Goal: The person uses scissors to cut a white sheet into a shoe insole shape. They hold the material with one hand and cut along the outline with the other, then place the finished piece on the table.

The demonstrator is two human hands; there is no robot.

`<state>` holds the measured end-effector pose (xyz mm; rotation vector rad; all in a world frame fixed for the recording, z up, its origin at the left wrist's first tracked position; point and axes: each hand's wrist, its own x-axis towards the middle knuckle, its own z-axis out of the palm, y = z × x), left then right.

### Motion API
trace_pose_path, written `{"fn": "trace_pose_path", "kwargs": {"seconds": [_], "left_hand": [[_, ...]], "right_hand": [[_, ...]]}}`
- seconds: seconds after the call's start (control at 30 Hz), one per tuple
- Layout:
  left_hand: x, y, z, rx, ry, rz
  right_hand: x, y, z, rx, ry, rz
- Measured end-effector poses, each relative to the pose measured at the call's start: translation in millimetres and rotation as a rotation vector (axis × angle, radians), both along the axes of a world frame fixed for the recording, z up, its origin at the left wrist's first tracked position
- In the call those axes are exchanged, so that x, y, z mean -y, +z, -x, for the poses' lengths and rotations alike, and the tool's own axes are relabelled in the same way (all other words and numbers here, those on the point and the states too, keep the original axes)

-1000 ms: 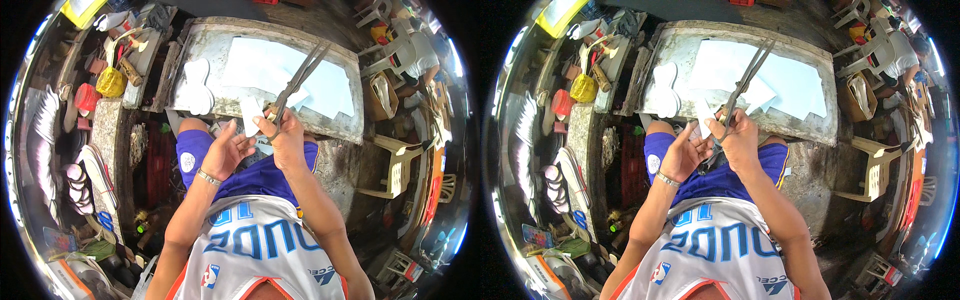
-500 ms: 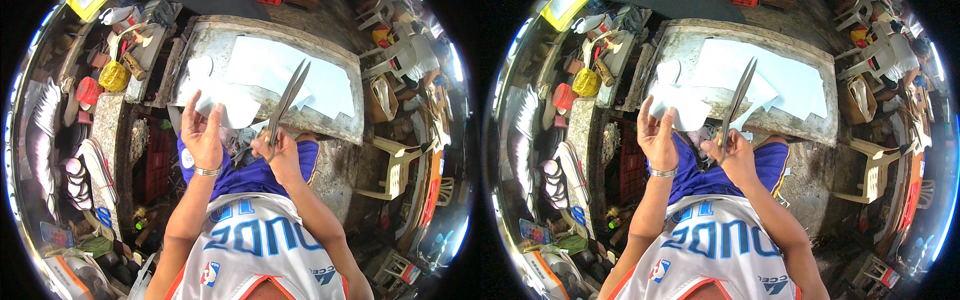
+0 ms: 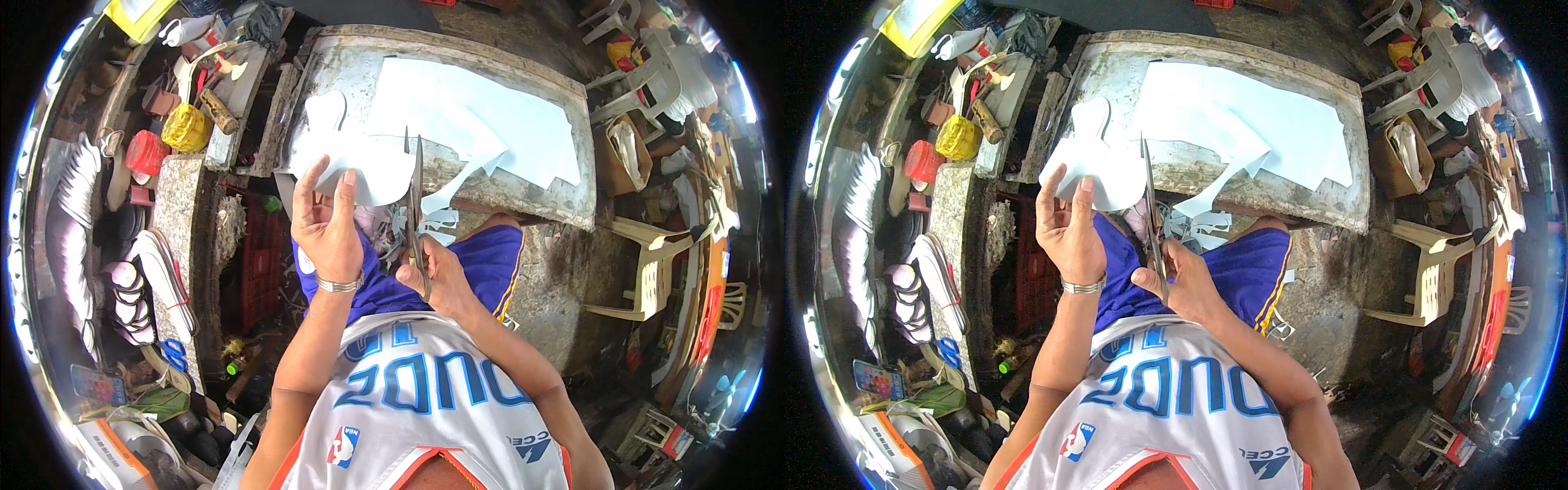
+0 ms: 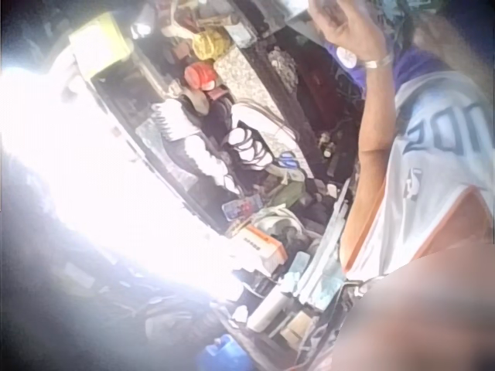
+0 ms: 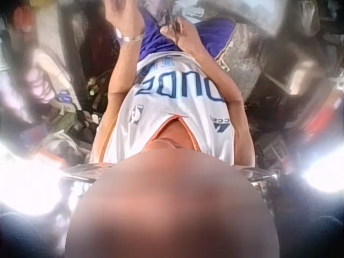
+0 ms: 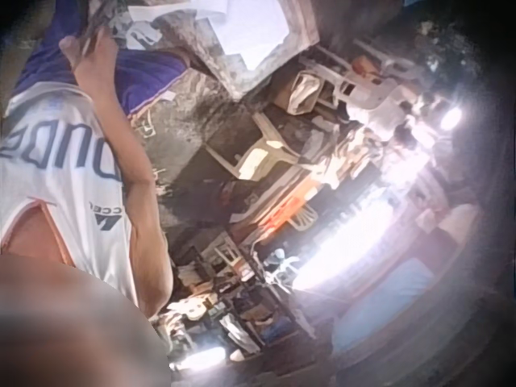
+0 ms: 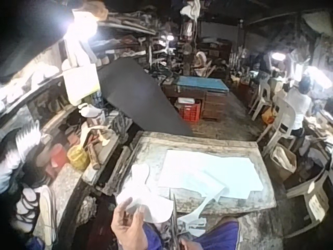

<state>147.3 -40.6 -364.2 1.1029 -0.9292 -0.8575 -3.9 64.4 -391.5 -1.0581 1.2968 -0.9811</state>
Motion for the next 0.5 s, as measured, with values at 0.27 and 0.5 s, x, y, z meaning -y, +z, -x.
{"fn": "trace_pose_path", "kwargs": {"seconds": [0.27, 0.5], "left_hand": [[-4.1, -0.8, 3.0, -0.046, 0.011, 0.017], [-9.2, 2.1, -2.1, -0.038, -0.029, -0.024]], "right_hand": [[3.0, -3.8, -5.0, 0.022, -0.039, 0.024], [3.7, -8.1, -1.5, 0.034, 0.012, -0.030]]}}
